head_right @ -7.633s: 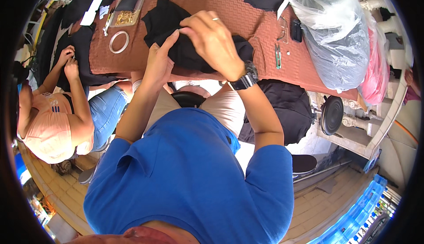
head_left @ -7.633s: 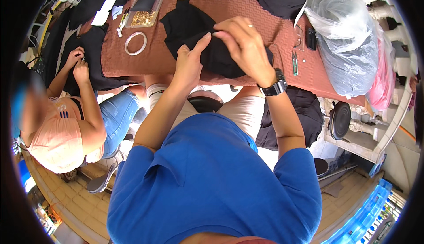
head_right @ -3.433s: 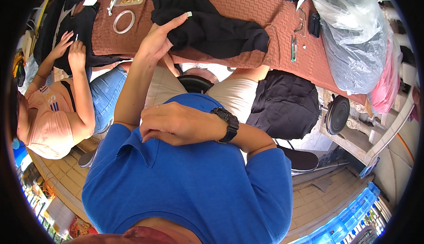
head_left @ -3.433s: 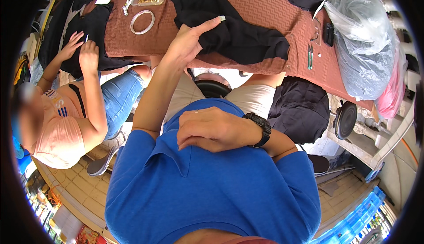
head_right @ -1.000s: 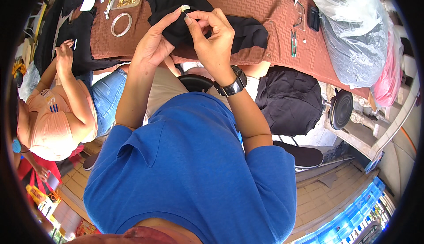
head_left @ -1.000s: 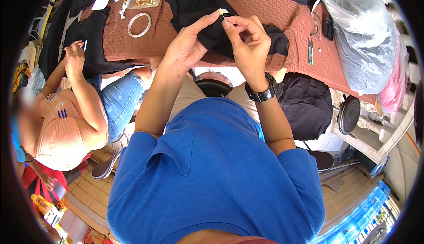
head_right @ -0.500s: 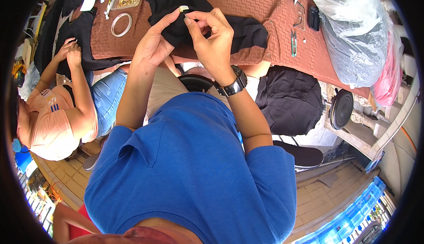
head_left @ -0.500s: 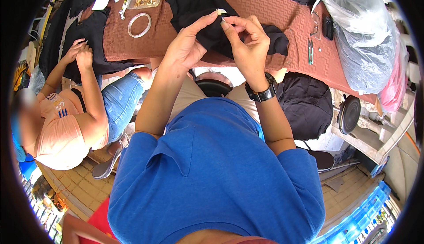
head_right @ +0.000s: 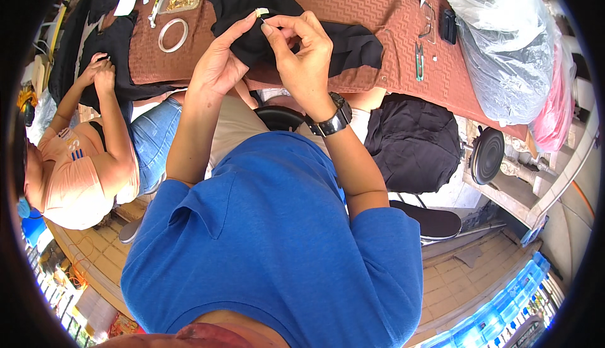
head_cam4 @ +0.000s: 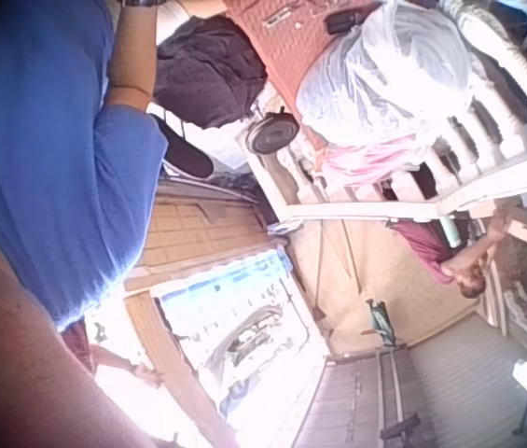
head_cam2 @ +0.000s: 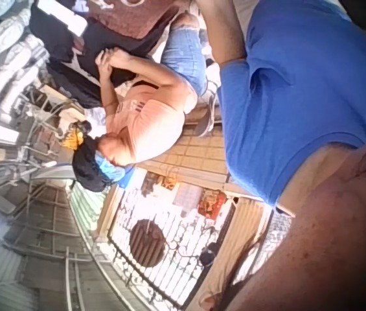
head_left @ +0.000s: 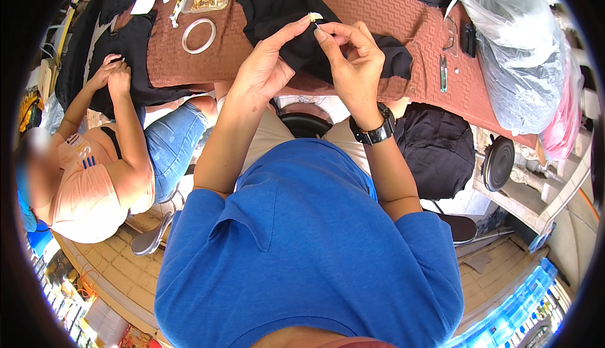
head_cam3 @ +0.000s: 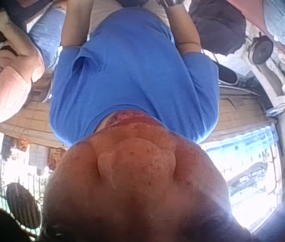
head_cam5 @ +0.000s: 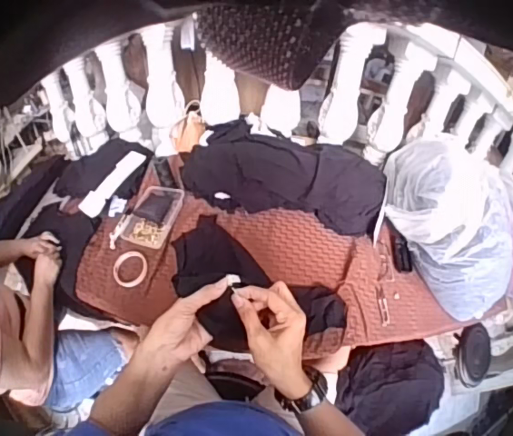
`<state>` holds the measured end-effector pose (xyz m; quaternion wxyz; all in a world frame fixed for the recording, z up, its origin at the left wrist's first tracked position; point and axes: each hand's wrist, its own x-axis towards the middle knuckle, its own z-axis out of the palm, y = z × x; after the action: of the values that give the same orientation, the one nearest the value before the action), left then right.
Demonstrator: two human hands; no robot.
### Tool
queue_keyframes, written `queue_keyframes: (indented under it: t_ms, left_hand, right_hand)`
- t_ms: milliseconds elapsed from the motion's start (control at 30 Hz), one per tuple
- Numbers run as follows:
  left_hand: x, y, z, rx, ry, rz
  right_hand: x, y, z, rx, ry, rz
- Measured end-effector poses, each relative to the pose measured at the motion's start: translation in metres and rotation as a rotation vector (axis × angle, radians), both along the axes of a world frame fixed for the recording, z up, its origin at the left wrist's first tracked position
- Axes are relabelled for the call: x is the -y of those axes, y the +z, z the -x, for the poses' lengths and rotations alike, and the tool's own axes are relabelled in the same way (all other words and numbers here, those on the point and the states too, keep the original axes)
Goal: The person attaches a white label to a black fabric garment. They first handle a small white label, then pick up a black cloth and carefully apply the label to it, followed by using a handheld device to secure the label, and finally smooth the fabric against the table.
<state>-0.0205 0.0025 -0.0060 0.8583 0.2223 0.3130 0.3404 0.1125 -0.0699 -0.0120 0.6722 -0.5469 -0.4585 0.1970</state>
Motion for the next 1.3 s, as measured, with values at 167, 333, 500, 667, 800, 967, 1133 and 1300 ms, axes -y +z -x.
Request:
queue_keyframes:
  t_ms: [167, 333, 500, 667, 800, 967, 1133, 1300]
  left_hand:
    - [-0.001, -0.002, 0.000, -0.007, -0.019, 0.023]
    - [0.002, 0.003, -0.002, -0.005, -0.002, 0.011]
    - [0.001, 0.000, -0.001, 0.021, -0.022, 0.022]
    - [0.003, 0.001, -0.002, 0.032, -0.003, 0.034]
    - [0.004, 0.008, -0.001, 0.052, -0.024, 0.063]
    - [0.002, 0.002, -0.002, 0.086, -0.029, 0.067]
    - [0.002, 0.001, -0.003, 0.080, -0.029, 0.061]
    - [0.002, 0.003, -0.002, 0.050, -0.020, 0.057]
  right_hand:
    - [-0.001, -0.001, 0.001, -0.001, -0.008, 0.000]
    - [-0.001, -0.002, 0.000, -0.026, 0.003, -0.008]
    - [-0.002, -0.003, 0.001, -0.049, 0.012, -0.024]
    - [0.000, -0.001, 0.000, -0.057, 0.018, -0.007]
    - [0.005, 0.003, 0.002, -0.044, -0.010, -0.002]
    - [0.005, 0.005, 0.003, -0.041, -0.006, -0.007]
    - [0.004, 0.005, 0.002, -0.018, -0.009, -0.007]
    - [0.004, 0.003, 0.002, -0.009, -0.007, -0.013]
